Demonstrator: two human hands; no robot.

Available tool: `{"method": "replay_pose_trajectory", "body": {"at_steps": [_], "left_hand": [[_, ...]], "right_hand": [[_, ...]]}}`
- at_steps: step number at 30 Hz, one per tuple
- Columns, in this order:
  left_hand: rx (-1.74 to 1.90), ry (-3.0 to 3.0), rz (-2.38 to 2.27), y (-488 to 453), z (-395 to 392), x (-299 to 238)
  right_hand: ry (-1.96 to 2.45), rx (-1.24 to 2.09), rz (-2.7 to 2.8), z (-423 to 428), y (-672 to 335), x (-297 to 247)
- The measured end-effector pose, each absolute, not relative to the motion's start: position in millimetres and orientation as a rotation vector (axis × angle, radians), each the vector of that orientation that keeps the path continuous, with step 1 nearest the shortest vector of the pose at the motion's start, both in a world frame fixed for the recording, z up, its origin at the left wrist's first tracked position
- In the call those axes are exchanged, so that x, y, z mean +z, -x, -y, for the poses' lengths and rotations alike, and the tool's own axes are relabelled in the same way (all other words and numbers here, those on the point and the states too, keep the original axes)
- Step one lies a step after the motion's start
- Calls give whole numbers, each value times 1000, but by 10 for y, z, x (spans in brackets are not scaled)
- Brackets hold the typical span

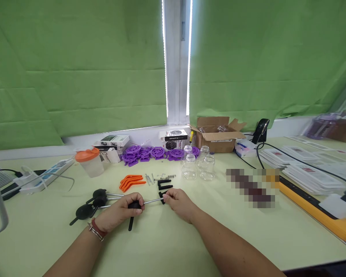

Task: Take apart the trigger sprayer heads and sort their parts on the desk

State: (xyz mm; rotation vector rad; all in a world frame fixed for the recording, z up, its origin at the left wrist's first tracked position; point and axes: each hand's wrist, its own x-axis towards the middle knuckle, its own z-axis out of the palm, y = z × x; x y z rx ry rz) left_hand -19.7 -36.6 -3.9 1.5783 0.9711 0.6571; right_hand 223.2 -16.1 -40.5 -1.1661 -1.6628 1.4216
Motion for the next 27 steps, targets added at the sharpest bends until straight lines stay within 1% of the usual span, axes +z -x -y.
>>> {"method": "replay_pose_trajectory", "body": {"at_steps": [8, 27], "left_hand": [[654, -1578, -978, 184, 379, -12], [651, -1601, -981, 193, 372, -25]], "right_hand": [[1007, 1410, 1579, 139, -2226, -445], [1135, 1422, 1650, 133, -2230, -465]]}}
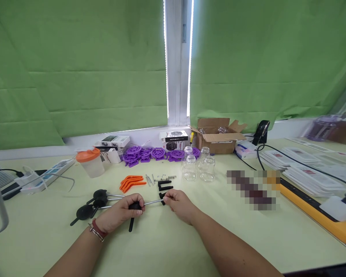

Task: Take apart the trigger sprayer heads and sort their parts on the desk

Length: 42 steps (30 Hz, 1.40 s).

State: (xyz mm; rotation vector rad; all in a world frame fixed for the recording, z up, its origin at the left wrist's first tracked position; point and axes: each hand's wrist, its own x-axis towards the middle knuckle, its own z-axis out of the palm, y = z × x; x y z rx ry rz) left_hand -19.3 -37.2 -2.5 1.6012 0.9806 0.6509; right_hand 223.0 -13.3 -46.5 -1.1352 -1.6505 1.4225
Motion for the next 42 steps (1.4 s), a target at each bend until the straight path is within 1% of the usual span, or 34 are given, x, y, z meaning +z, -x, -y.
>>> {"method": "replay_pose_trajectory", "body": {"at_steps": [8, 17, 42], "left_hand": [[629, -1616, -986, 203, 373, -35], [636, -1623, -1009, 170, 409, -13], [617, -1851, -1121, 144, 420, -43]], "right_hand": [[1109, 1469, 1658, 135, -2228, -424], [1153, 1443, 1731, 167, -2233, -385], [1129, 1517, 1697, 186, -2244, -325]]}}
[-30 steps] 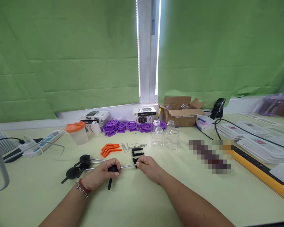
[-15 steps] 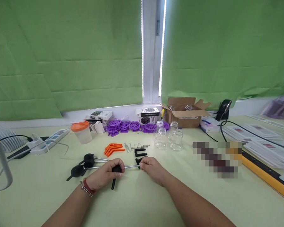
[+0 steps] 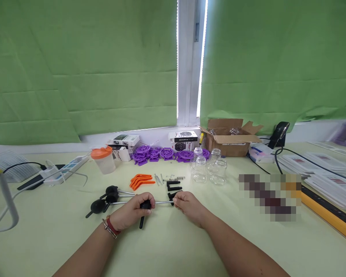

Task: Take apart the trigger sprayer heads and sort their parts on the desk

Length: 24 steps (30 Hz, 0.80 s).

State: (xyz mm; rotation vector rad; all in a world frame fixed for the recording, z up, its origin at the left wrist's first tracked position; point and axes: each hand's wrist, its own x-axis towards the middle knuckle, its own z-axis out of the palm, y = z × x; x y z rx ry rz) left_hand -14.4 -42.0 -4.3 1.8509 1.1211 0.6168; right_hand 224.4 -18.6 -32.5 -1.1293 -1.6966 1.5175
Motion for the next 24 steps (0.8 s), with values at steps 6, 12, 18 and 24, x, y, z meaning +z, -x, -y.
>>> {"method": "replay_pose_trajectory", "body": {"at_steps": [6, 12, 18, 24], "left_hand": [[614, -1890, -1126, 156, 417, -55], [614, -1887, -1130, 149, 422, -39], [612, -1817, -1118, 130, 445, 5], [631, -1725, -1103, 149, 443, -39]], "right_hand": [[1127, 1527, 1683, 186, -2236, -320], [1111, 1549, 1682, 189, -2237, -298], [1100, 1514, 1766, 193, -2262, -319], [1128, 1414, 1887, 194, -2275, -350]]}}
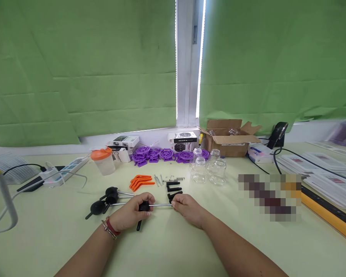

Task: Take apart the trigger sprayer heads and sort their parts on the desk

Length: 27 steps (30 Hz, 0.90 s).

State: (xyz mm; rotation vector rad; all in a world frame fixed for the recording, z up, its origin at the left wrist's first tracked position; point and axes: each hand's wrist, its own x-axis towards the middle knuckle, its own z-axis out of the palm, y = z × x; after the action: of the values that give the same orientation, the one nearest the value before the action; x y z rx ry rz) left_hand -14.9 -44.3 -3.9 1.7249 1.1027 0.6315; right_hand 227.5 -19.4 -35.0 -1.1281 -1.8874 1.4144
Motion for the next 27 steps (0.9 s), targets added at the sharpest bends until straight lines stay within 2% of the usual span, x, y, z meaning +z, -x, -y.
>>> {"method": "replay_pose_trajectory", "body": {"at_steps": [8, 15, 19, 27], "left_hand": [[589, -2005, -1232, 202, 410, -37], [608, -2224, -1289, 352, 568, 201], [617, -2413, -1523, 598, 727, 270], [300, -2509, -1959, 1152, 832, 161]], "right_hand": [[1128, 1222, 2051, 191, -2285, -338], [1137, 1167, 2090, 186, -2283, -371], [1159, 1205, 2068, 197, -2289, -364], [1170, 1225, 2019, 199, -2279, -372]]}}
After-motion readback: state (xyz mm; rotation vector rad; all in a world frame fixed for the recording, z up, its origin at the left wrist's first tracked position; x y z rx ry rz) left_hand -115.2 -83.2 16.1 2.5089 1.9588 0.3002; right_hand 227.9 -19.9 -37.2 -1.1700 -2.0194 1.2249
